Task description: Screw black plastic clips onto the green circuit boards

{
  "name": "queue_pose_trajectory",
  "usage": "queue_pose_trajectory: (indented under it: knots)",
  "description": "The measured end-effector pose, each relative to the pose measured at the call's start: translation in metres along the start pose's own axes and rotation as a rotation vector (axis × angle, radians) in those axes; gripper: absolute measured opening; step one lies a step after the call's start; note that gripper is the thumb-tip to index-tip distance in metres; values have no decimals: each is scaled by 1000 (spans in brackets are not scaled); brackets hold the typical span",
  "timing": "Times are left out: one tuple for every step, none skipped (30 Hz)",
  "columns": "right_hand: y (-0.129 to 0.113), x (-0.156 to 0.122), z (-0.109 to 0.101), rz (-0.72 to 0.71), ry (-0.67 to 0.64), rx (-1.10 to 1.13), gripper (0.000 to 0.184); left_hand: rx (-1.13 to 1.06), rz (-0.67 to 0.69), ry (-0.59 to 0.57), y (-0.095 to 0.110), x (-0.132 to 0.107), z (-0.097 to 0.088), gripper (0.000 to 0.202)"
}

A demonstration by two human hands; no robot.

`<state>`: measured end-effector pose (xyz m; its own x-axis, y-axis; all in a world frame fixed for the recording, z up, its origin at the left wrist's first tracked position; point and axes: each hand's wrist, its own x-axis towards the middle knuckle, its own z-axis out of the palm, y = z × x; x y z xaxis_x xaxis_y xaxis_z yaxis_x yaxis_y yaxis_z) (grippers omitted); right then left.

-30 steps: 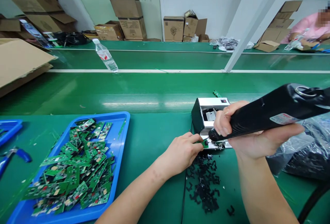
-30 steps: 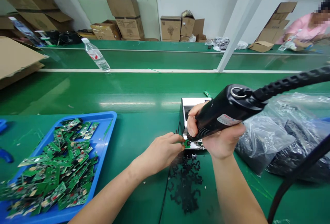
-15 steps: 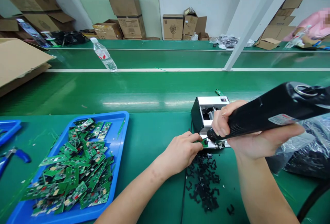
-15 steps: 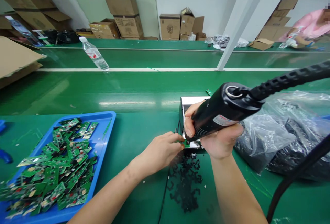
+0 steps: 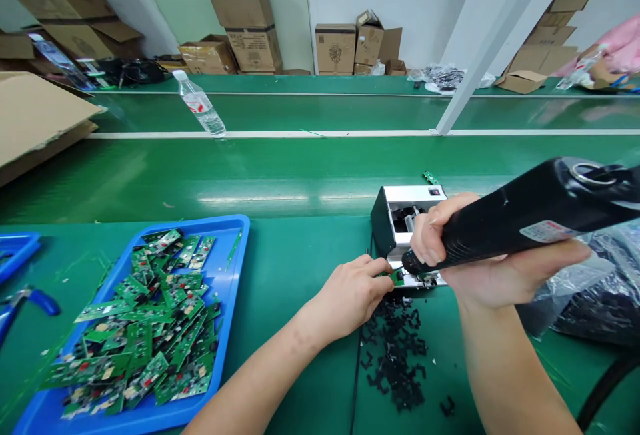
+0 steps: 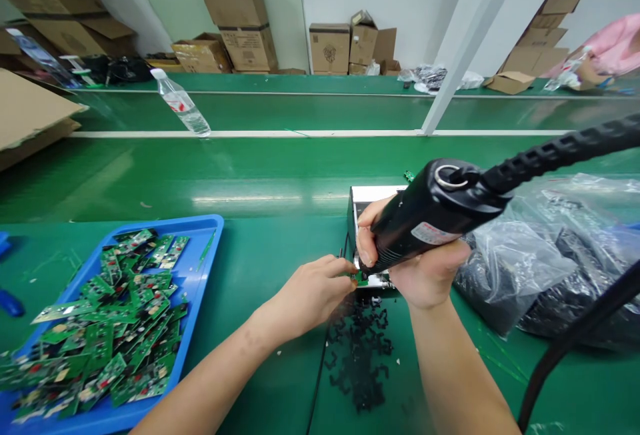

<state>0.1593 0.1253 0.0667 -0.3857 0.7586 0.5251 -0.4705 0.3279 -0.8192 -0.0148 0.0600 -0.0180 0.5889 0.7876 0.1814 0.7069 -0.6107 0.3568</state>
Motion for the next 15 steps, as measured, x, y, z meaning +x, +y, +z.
queue_pose_trajectory:
  knots:
    - [1,0,0,2,-5,4,77,-2,-1,2,0,0,0,20]
    - [1,-1,1,2,-4,10,77,-4,-1,3,0,0,1,20]
    - [2,-1,2,3,-1,15,77,-5,0,6,0,0,1,20]
    - [3,-1,2,7,4,16,77,-6,2,8,0,0,1,20]
    - [3,-2,3,11,8,15,76,-9,4,10,0,0,1,20]
    - [4,-2,3,14,8,13,76,-12,5,12,0,0,1,20]
    - [4,-2,4,15,7,12,75,-15,4,15,0,0,0,20]
    - [4,-2,4,12,3,12,74,-18,4,16,1,0,0,20]
    - [4,-2,4,4,2,14,73,-20,4,16,1,0,0,20]
    - [4,-2,4,-5,-4,18,73,-19,5,14,1,0,0,21]
    - [4,-3,4,-12,-6,22,72,-17,4,13,1,0,0,21]
    - [4,-3,4,-15,-5,23,72,-16,3,11,1,0,0,21]
    - [4,-3,4,-11,-5,20,73,-16,2,9,1,-1,0,22]
    - [4,-3,5,-1,-1,14,73,-16,2,9,1,-1,0,22]
    - [4,-4,5,11,4,7,75,-17,0,9,1,-1,0,22]
